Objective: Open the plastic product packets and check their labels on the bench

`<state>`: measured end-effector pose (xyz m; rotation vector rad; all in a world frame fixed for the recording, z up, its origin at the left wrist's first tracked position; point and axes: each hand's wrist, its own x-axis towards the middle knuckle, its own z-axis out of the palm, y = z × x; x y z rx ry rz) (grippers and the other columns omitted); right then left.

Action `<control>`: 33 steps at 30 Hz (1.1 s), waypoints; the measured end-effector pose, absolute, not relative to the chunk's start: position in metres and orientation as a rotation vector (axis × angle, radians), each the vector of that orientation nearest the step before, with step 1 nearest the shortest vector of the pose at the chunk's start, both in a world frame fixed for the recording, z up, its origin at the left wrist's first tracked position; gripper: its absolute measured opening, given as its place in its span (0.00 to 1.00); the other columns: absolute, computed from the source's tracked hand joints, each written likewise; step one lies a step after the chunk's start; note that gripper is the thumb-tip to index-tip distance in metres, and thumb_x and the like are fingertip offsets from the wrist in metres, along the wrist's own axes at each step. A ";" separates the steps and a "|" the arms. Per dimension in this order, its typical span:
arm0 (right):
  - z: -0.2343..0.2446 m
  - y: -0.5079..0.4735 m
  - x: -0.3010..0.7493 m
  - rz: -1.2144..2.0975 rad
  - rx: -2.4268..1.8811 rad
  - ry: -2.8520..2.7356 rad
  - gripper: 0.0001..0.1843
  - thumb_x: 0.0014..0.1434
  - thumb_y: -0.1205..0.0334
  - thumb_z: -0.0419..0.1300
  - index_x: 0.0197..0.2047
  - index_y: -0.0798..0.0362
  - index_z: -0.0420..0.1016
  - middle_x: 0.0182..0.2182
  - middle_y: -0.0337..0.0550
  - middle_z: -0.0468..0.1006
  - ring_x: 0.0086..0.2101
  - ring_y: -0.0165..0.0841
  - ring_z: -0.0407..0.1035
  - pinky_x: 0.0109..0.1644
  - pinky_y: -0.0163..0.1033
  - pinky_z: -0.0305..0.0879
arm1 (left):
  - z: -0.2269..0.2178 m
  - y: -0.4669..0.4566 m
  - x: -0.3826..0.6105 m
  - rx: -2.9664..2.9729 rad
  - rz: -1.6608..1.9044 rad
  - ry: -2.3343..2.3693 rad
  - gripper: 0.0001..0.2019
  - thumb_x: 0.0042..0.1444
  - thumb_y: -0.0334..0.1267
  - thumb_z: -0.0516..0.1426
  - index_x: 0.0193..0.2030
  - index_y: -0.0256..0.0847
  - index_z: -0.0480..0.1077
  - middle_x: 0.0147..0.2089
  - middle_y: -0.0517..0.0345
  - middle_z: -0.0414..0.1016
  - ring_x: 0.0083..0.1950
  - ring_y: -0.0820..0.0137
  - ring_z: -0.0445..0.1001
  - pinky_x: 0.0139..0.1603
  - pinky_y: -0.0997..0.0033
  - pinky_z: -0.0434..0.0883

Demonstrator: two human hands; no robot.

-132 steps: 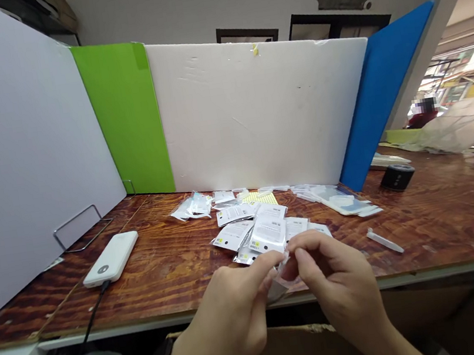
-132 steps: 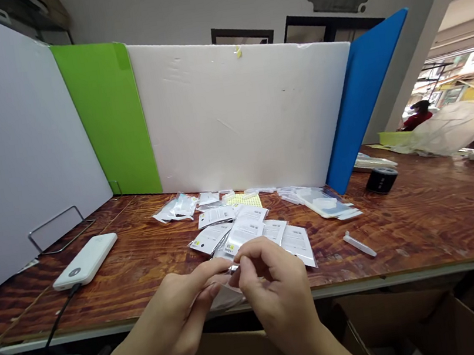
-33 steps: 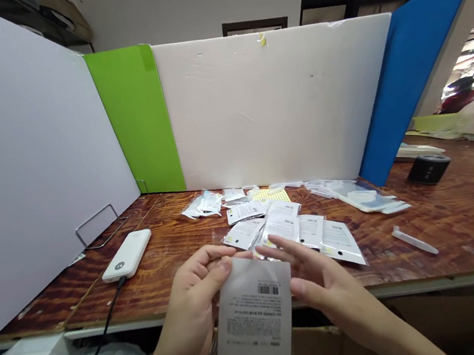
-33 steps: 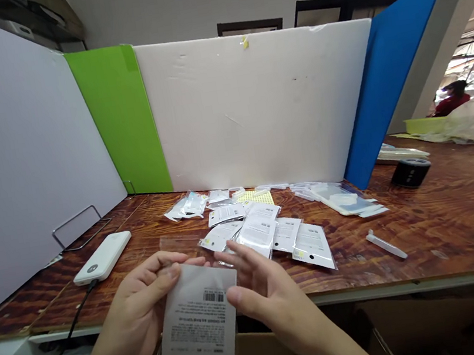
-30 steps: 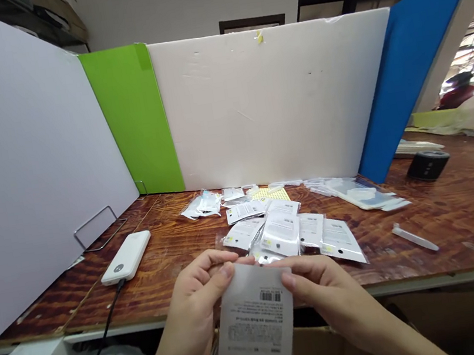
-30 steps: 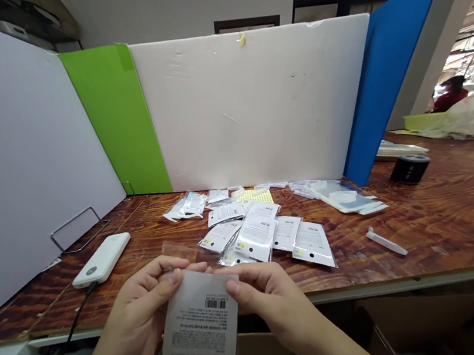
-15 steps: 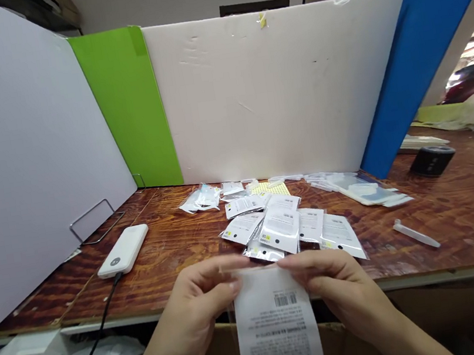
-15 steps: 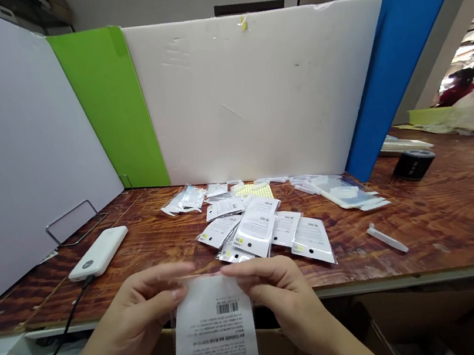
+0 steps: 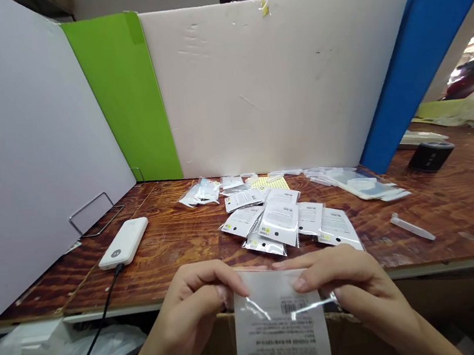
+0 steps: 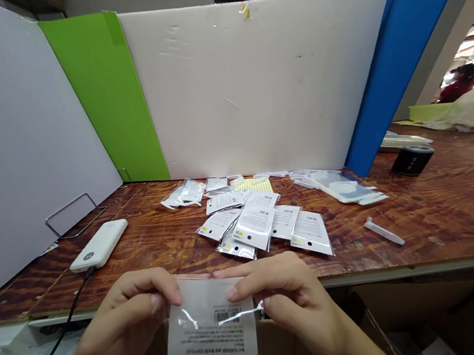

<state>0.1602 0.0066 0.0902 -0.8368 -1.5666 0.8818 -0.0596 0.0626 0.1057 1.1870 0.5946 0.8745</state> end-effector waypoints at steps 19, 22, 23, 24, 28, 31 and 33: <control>0.079 0.014 0.140 1.070 -1.018 -1.266 0.09 0.57 0.54 0.62 0.39 0.48 0.73 0.43 0.44 0.75 0.39 0.36 0.69 0.37 0.37 0.66 | 0.098 0.061 -0.049 1.133 0.926 0.639 0.05 0.44 0.35 0.67 0.28 0.41 0.77 0.26 0.58 0.76 0.27 0.73 0.71 0.28 0.78 0.68; 0.080 0.015 0.130 0.961 -1.168 -1.263 0.16 0.50 0.55 0.68 0.36 0.49 0.65 0.40 0.42 0.73 0.38 0.35 0.67 0.36 0.36 0.63 | 0.098 0.058 -0.045 1.284 0.914 0.707 0.02 0.47 0.34 0.65 0.30 0.42 0.78 0.28 0.58 0.78 0.29 0.73 0.71 0.29 0.78 0.68; 0.080 0.015 0.129 0.959 -1.182 -1.259 0.18 0.49 0.56 0.69 0.35 0.49 0.63 0.38 0.41 0.73 0.37 0.35 0.67 0.36 0.36 0.63 | 0.098 0.058 -0.044 1.316 0.915 0.724 0.02 0.47 0.34 0.65 0.30 0.42 0.78 0.28 0.58 0.78 0.29 0.72 0.71 0.30 0.78 0.68; 0.080 0.016 0.128 0.980 -1.178 -1.247 0.18 0.48 0.56 0.69 0.34 0.49 0.63 0.35 0.39 0.73 0.35 0.33 0.66 0.35 0.35 0.62 | 0.097 0.058 -0.044 1.327 0.914 0.732 0.02 0.47 0.35 0.65 0.30 0.42 0.78 0.28 0.58 0.78 0.29 0.72 0.71 0.30 0.78 0.69; 0.080 0.017 0.133 1.241 -1.008 -1.091 0.17 0.49 0.55 0.69 0.32 0.51 0.64 0.27 0.35 0.72 0.28 0.28 0.64 0.30 0.32 0.58 | 0.094 0.060 -0.048 1.176 0.906 0.699 0.04 0.45 0.36 0.66 0.29 0.41 0.77 0.28 0.57 0.78 0.30 0.70 0.72 0.31 0.76 0.69; 0.081 0.019 0.137 1.402 -0.864 -0.969 0.14 0.47 0.58 0.71 0.29 0.52 0.70 0.24 0.36 0.73 0.26 0.27 0.65 0.30 0.31 0.58 | 0.097 0.062 -0.051 0.997 0.909 0.672 0.07 0.41 0.35 0.68 0.26 0.40 0.75 0.26 0.57 0.77 0.28 0.71 0.72 0.29 0.76 0.68; 0.081 0.020 0.139 1.446 -0.835 -0.924 0.12 0.44 0.59 0.72 0.24 0.54 0.74 0.22 0.36 0.74 0.25 0.27 0.67 0.29 0.31 0.59 | 0.099 0.065 -0.052 0.918 0.893 0.670 0.08 0.39 0.33 0.68 0.26 0.39 0.74 0.24 0.59 0.76 0.25 0.73 0.71 0.27 0.78 0.67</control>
